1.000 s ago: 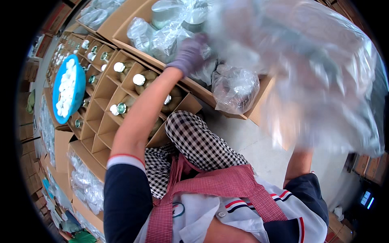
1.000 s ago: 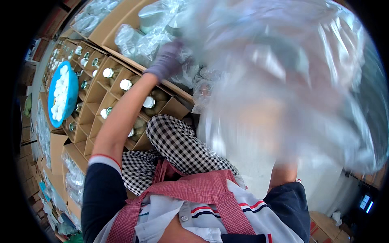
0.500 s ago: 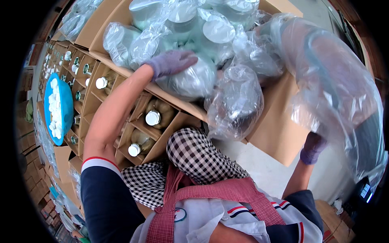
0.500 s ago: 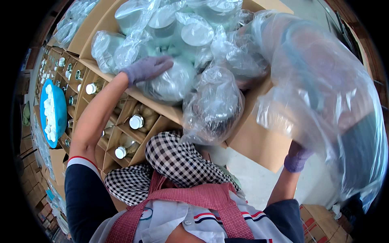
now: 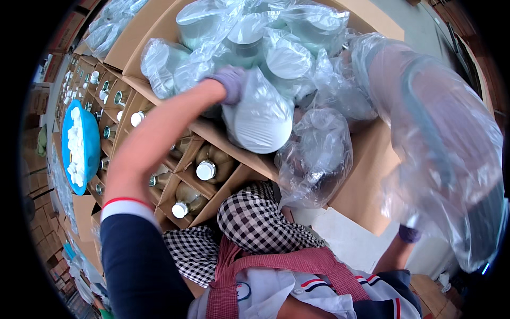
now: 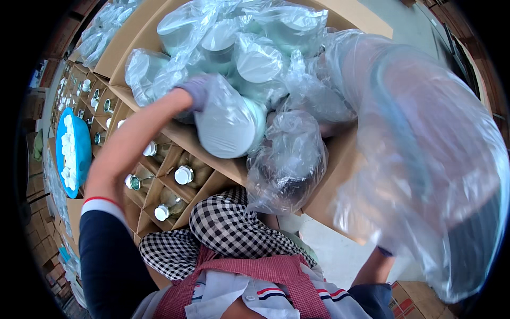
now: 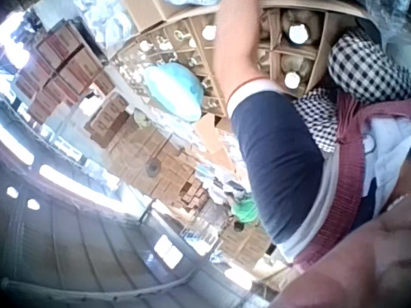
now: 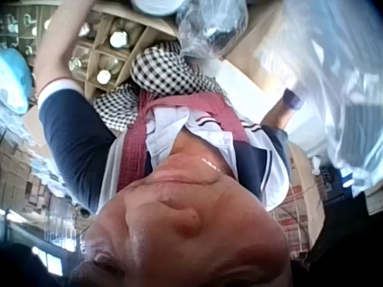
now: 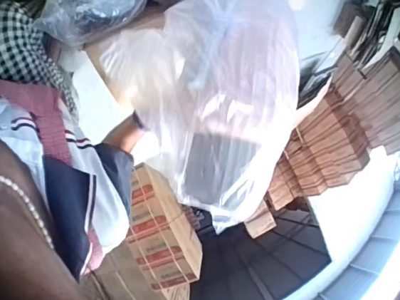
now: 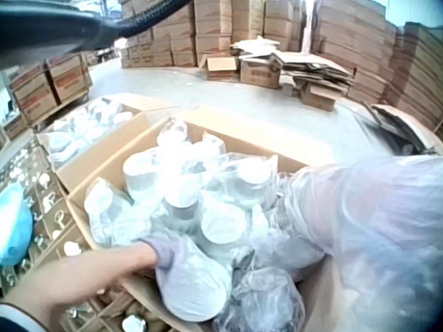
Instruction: The person sits on the floor in a warehouse and packs small kitchen appliances into a cardboard box. They repeatedly pick up a container, insert a glass jar, place a lid on top, wrap the unit in a plastic bag, and place it into a compartmentalized box. The process is repeated for multiple units until the box is full, after which the person closes the box flaps.
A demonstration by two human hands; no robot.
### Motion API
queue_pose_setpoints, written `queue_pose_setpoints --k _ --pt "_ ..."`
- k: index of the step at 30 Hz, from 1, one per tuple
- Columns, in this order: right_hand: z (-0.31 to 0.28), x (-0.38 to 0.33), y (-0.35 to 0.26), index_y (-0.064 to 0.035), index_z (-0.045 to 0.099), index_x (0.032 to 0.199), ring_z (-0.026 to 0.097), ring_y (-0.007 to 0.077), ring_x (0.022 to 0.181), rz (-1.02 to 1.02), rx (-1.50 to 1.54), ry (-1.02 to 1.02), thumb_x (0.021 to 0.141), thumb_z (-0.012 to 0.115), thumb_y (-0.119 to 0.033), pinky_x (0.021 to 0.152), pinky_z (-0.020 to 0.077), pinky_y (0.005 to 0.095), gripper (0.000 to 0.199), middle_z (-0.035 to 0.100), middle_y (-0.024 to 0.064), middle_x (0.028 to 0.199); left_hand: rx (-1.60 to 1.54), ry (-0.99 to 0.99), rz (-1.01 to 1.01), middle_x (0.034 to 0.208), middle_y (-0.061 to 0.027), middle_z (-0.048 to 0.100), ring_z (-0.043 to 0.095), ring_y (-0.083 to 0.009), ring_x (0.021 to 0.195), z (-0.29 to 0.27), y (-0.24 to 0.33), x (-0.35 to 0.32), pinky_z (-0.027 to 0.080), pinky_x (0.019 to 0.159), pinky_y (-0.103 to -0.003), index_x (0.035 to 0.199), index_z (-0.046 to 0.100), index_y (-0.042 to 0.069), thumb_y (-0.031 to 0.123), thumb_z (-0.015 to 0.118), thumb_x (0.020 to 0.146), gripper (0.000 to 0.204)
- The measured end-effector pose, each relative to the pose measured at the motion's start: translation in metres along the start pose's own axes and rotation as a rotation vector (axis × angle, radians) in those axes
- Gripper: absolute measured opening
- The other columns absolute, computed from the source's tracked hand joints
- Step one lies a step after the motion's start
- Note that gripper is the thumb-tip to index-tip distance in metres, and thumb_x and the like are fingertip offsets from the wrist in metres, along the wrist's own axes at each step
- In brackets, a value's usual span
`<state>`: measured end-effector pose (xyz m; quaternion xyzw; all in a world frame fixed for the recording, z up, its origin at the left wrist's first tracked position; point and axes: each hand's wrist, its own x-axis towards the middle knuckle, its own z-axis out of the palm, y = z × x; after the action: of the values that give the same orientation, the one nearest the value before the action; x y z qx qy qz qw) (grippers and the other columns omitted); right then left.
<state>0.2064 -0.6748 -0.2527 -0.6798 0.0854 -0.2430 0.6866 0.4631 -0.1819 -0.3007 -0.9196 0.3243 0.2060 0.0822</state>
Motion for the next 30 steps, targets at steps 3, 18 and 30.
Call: queue_pose_setpoints --k 3,18,30 --pt "0.016 0.002 -0.02 -0.0013 0.057 0.117 0.06 0.0236 0.099 -0.026 -0.192 -0.081 0.08 0.065 -0.018 0.088 0.0481 0.0369 0.041 0.062 0.014 0.11 0.133 -0.269 -0.234 0.105 -0.0194 0.066 0.064 -0.029 0.096 -0.072 -0.034 -0.08 0.05 0.083 -0.041 0.112 0.061 -0.001 0.019 0.065 0.074 0.043" --pt "0.216 0.114 0.01 -0.0021 0.064 0.106 0.064 0.0215 0.088 -0.178 -0.438 -1.29 0.073 0.069 -0.024 0.079 0.0503 0.0348 0.041 0.068 0.0151 0.096 -1.16 1.206 -0.871 0.132 -0.0111 0.048 0.049 -0.0237 0.117 0.027 0.003 -0.616 0.041 0.1 -0.038 0.135 0.042 0.002 0.025 0.054 0.096 0.048" --pt "0.292 0.039 -0.079 -0.0069 0.052 0.128 0.055 0.0346 0.115 -0.642 -0.519 -0.835 0.084 0.062 -0.044 0.098 0.0433 0.0407 0.059 0.055 0.0185 0.128 -1.028 1.465 -1.044 0.136 -0.0142 0.046 0.049 -0.0287 0.119 0.059 0.258 -0.657 0.046 0.098 -0.045 0.141 0.035 -0.001 0.02 0.049 0.099 0.049"
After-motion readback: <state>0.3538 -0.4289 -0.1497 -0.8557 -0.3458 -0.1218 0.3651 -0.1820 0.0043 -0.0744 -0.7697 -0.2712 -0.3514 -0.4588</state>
